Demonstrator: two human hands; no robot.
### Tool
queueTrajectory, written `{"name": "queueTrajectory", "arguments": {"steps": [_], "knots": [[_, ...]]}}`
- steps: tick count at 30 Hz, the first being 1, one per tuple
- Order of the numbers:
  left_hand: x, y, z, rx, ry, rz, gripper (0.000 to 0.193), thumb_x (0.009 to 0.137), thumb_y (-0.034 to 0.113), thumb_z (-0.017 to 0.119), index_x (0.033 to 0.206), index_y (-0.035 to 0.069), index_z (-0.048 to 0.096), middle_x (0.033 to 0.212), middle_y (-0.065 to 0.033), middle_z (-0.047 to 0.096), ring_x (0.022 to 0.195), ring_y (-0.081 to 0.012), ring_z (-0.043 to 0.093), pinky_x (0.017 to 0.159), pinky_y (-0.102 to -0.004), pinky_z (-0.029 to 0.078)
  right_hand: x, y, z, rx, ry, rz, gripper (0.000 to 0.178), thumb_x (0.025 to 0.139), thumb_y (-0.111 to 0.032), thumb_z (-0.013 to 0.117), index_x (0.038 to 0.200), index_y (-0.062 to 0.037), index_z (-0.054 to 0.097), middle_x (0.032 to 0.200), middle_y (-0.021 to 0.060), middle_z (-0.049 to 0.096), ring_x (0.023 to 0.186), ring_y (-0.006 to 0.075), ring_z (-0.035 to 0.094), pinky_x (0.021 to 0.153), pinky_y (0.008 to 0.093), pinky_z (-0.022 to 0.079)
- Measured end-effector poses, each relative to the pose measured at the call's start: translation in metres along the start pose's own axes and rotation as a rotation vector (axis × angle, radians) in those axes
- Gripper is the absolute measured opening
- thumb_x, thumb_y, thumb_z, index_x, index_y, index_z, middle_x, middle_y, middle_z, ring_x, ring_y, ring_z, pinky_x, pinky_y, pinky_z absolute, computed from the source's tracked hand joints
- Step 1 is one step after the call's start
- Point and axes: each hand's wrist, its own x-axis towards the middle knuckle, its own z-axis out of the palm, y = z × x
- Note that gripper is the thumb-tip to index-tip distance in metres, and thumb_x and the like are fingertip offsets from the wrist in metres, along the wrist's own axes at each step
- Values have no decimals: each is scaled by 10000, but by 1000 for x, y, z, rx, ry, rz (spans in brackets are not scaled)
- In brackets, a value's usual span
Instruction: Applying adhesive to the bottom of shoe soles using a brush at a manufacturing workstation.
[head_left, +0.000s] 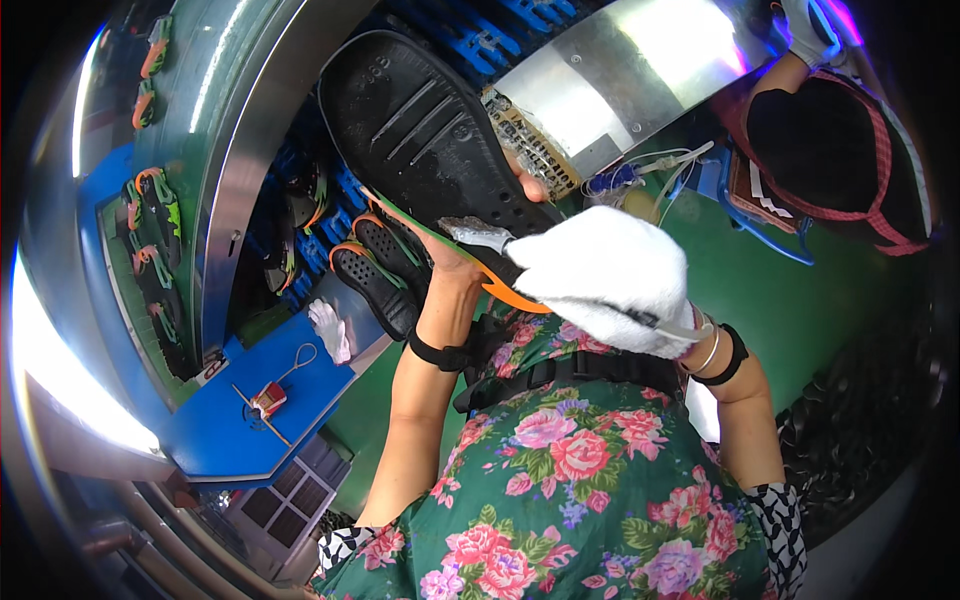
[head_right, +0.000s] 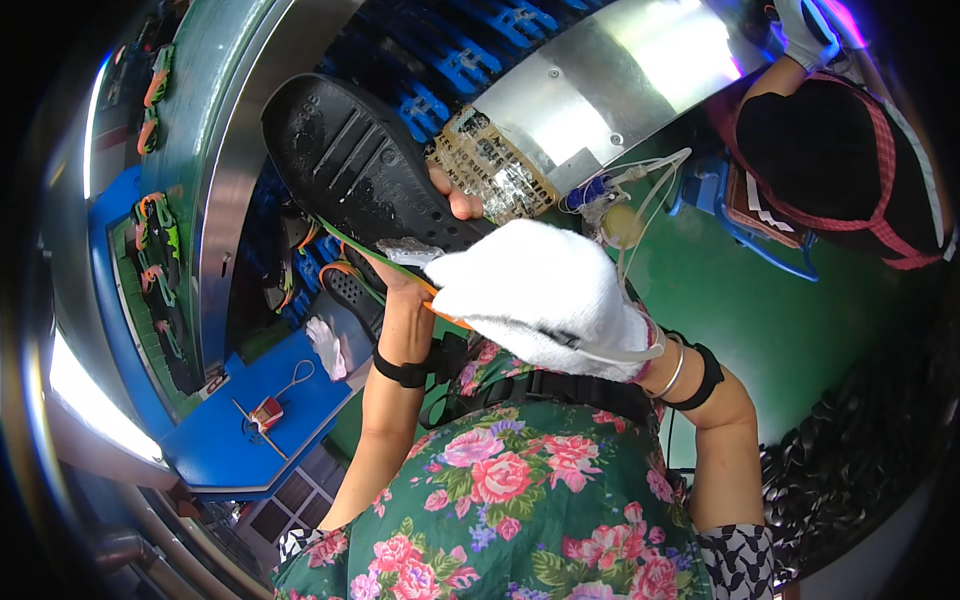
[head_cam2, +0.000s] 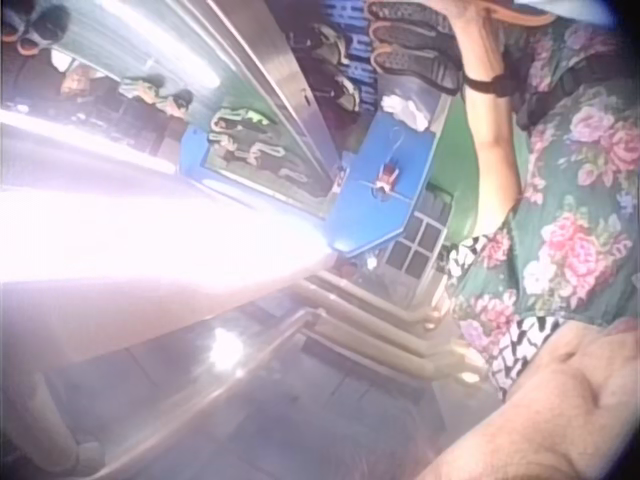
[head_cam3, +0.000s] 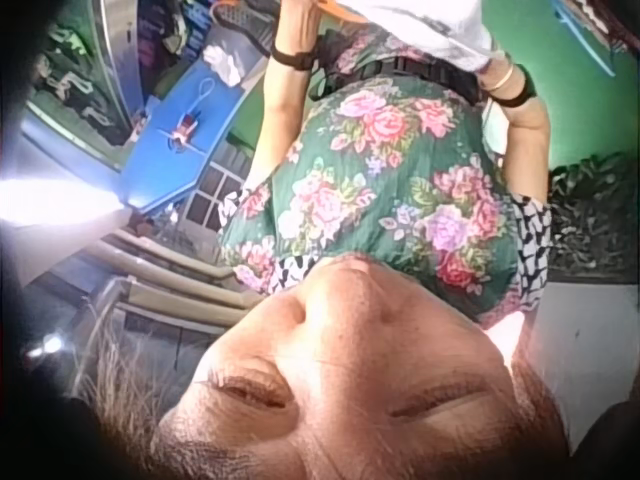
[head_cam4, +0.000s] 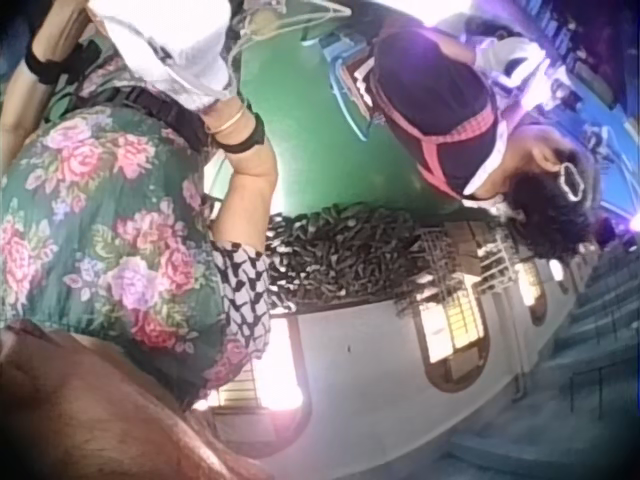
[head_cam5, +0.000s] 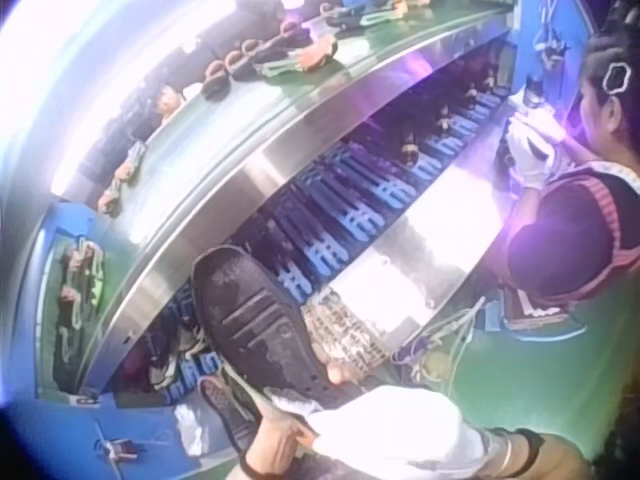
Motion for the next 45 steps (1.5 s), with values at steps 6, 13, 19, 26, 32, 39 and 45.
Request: {"name": "queueTrajectory", "arguments": {"steps": [6, 13, 19, 26, 32, 39, 45], "knots": [[2, -4, 3, -40, 111, 85, 1232, 710, 1040, 234, 1305, 15, 569, 1037, -201, 681, 894, -365, 684, 783, -485, 576, -2, 1, 3, 16, -22, -72, 259, 791, -41, 822, 1045, -72, 780, 1077, 89, 769, 883, 255, 725, 765, 357, 579], [5, 8, -2, 89, -47, 61, 968, 840, 836, 550, 1341, 8, 525, 1149, -164, 630, 1008, -323, 644, 924, -491, 509, -6, 1, 2, 11, -28, -69, 263, 781, -20, 816, 1039, -54, 780, 1068, 101, 773, 898, 262, 732, 755, 349, 581], [10, 13, -8, 125, -59, 98, 1044, 786, 906, 517, 1275, -15, 564, 1150, -154, 624, 996, -309, 639, 910, -485, 497, -6, 5, -9, 112, 32, 111, 226, 782, -9, 805, 1005, -44, 787, 1040, 111, 776, 877, 250, 733, 772, 355, 580], [10, 20, -8, 274, -23, 110, 1119, 726, 948, 522, 1258, -36, 557, 1099, -140, 630, 978, -306, 653, 904, -453, 488, -6, 4, -3, 184, 25, 129, 168, 754, -6, 818, 912, -54, 789, 1001, 129, 781, 849, 261, 738, 741, 351, 575], [16, 25, -4, 235, -22, 153, 1148, 706, 974, 495, 1221, -50, 569, 1081, -153, 627, 962, -325, 662, 874, -451, 497, -7, 6, -7, 87, 45, 86, 158, 737, -21, 839, 884, -52, 792, 984, 116, 786, 848, 255, 742, 743, 352, 571], [22, 24, 3, 213, -66, 146, 1126, 718, 939, 552, 1212, -72, 569, 1079, -167, 614, 978, -337, 657, 884, -451, 502, -12, 12, -13, 135, 31, 171, 194, 781, -20, 814, 970, -63, 805, 1013, 97, 782, 862, 231, 729, 749, 338, 578], [22, 26, 7, 198, -77, 129, 1082, 765, 894, 570, 1221, -88, 565, 1104, -169, 608, 992, -339, 657, 912, -452, 503, -15, 13, -7, 176, 66, 155, 159, 730, -7, 832, 872, -60, 784, 966, 131, 782, 849, 263, 741, 732, 355, 569]]}}
